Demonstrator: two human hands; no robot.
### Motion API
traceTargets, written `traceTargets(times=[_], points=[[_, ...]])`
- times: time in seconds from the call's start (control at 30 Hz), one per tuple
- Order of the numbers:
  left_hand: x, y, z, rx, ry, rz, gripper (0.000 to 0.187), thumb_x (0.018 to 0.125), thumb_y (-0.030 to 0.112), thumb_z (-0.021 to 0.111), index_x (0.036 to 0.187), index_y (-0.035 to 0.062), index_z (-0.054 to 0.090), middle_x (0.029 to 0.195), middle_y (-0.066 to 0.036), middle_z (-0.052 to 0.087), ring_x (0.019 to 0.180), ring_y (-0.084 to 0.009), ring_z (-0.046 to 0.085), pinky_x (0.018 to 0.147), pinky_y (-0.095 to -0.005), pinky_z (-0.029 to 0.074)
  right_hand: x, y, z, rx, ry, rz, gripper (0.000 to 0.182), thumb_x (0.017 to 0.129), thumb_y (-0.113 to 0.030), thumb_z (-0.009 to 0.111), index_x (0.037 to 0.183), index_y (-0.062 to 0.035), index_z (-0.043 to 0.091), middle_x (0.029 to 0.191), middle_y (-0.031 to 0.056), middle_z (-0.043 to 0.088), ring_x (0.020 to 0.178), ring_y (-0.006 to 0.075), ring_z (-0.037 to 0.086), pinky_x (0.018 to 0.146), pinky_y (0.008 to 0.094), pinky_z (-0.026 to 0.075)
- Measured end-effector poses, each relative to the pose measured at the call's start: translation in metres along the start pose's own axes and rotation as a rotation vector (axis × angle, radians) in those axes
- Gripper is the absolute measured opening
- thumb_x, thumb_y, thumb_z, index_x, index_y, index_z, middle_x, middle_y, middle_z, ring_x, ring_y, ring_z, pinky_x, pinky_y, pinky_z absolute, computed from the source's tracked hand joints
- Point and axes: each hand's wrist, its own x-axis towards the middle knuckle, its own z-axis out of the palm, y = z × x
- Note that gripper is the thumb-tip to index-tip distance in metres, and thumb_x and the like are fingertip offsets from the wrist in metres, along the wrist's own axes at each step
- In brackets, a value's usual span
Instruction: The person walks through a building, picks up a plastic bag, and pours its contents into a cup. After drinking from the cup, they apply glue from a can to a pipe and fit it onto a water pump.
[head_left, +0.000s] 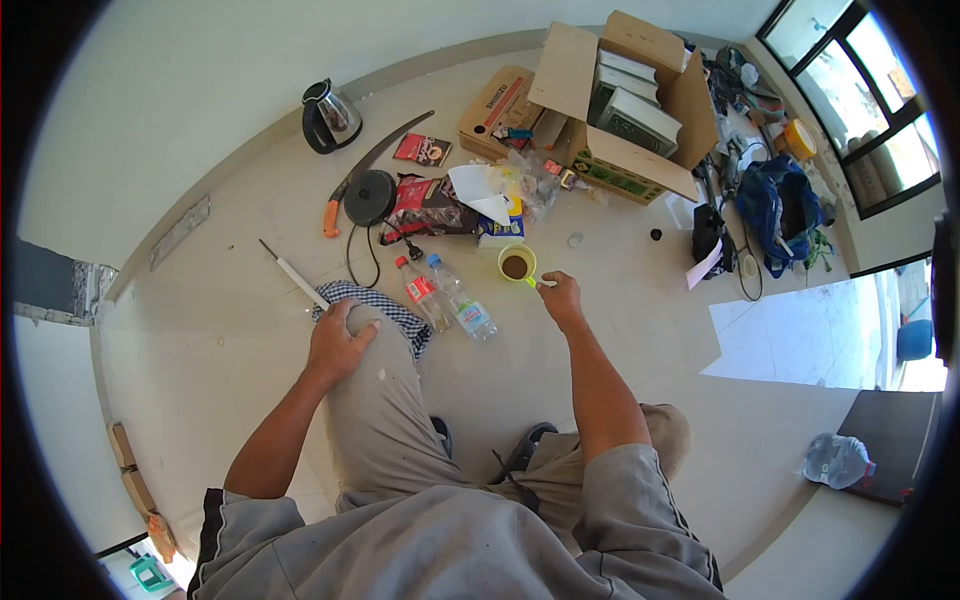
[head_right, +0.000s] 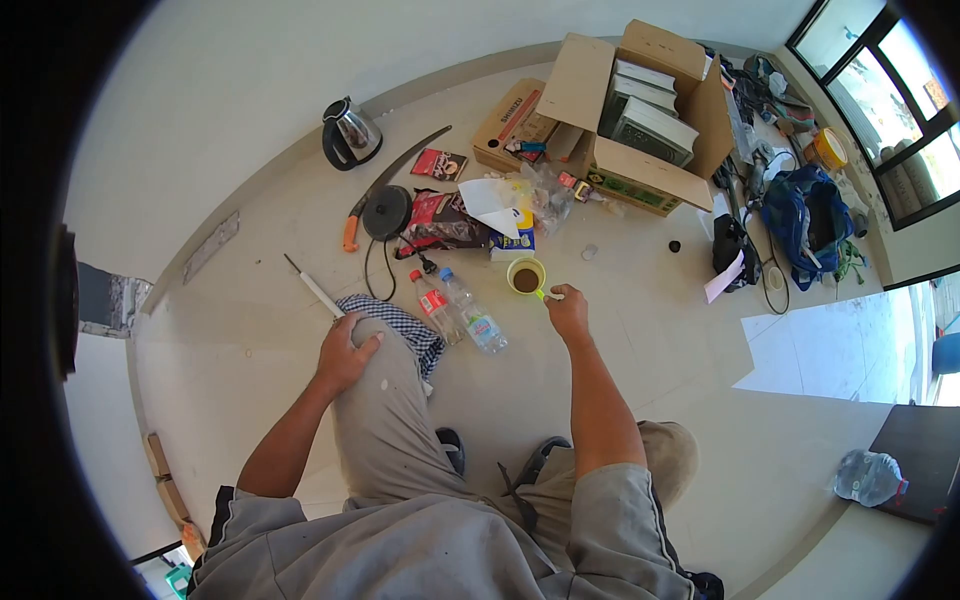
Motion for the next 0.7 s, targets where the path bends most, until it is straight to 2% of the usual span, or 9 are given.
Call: traceTargets(times=[0.07,0.17,0.37,0.47,0.57,0.7], points=[[-0.001,-0.003,0.0,-0.015,0.009,-0.001,0.058,0.085,0.038,0.073,0.125,-0.0025,0.059,0.122,-0.025,0.064,0.115,-0.0412,0.061,0.099,-0.0461,0.048,0.005,0.021,0.023,-0.083,0.101,-0.103,0.032,0.089,-0.018,0.075,0.116,-0.0009,0.071,0.089,0.0153,0.074,0.076,0.0243,0.069,0.072,0.0362,0.053],[-0.008,-0.011,-0.004,-0.022,0.018,-0.015,0.057,0.085,0.037,0.073,0.125,-0.0026,0.059,0.122,-0.025,0.064,0.115,-0.041,0.061,0.1,-0.0457,0.048,0.004,0.019,0.029,0.033,-0.03,0.038,0.026,0.091,-0.02,0.073,0.11,-0.0013,0.073,0.095,0.0183,0.075,0.084,0.0345,0.072,0.078,0.0413,0.055],[-0.013,-0.009,-0.005,-0.059,0.025,-0.014,0.057,0.085,0.036,0.073,0.125,-0.0026,0.059,0.121,-0.025,0.064,0.114,-0.0405,0.061,0.1,-0.0455,0.048,0.0,0.021,0.038,0.236,-0.089,0.026,0.024,0.093,-0.02,0.071,0.105,0.0,0.072,0.079,0.0128,0.071,0.072,0.0204,0.067,0.068,0.0363,0.052],[-0.012,-0.006,-0.005,-0.051,0.019,-0.013,0.057,0.085,0.035,0.073,0.125,-0.0027,0.06,0.121,-0.025,0.064,0.114,-0.0407,0.061,0.099,-0.0455,0.048,0.0,0.016,0.04,0.214,-0.13,0.02,0.024,0.092,-0.021,0.071,0.104,0.0005,0.072,0.078,0.0121,0.071,0.072,0.0193,0.067,0.068,0.0362,0.052],[-0.011,-0.007,-0.003,-0.035,0.022,-0.014,0.057,0.084,0.035,0.073,0.125,-0.0028,0.06,0.12,-0.025,0.064,0.114,-0.041,0.061,0.099,-0.0455,0.048,0.0,0.007,0.041,0.188,-0.14,0.038,0.025,0.095,-0.022,0.07,0.105,0.0004,0.072,0.077,0.0077,0.07,0.07,0.0134,0.061,0.064,0.0335,0.048],[-0.007,-0.001,-0.003,-0.043,0.012,-0.032,0.057,0.084,0.034,0.074,0.124,-0.0033,0.06,0.119,-0.025,0.064,0.113,-0.0411,0.061,0.098,-0.0456,0.049,-0.003,0.012,0.046,0.183,-0.147,0.044,0.022,0.093,-0.021,0.071,0.095,0.0004,0.074,0.078,0.0078,0.071,0.071,0.0143,0.061,0.067,0.0332,0.049]])
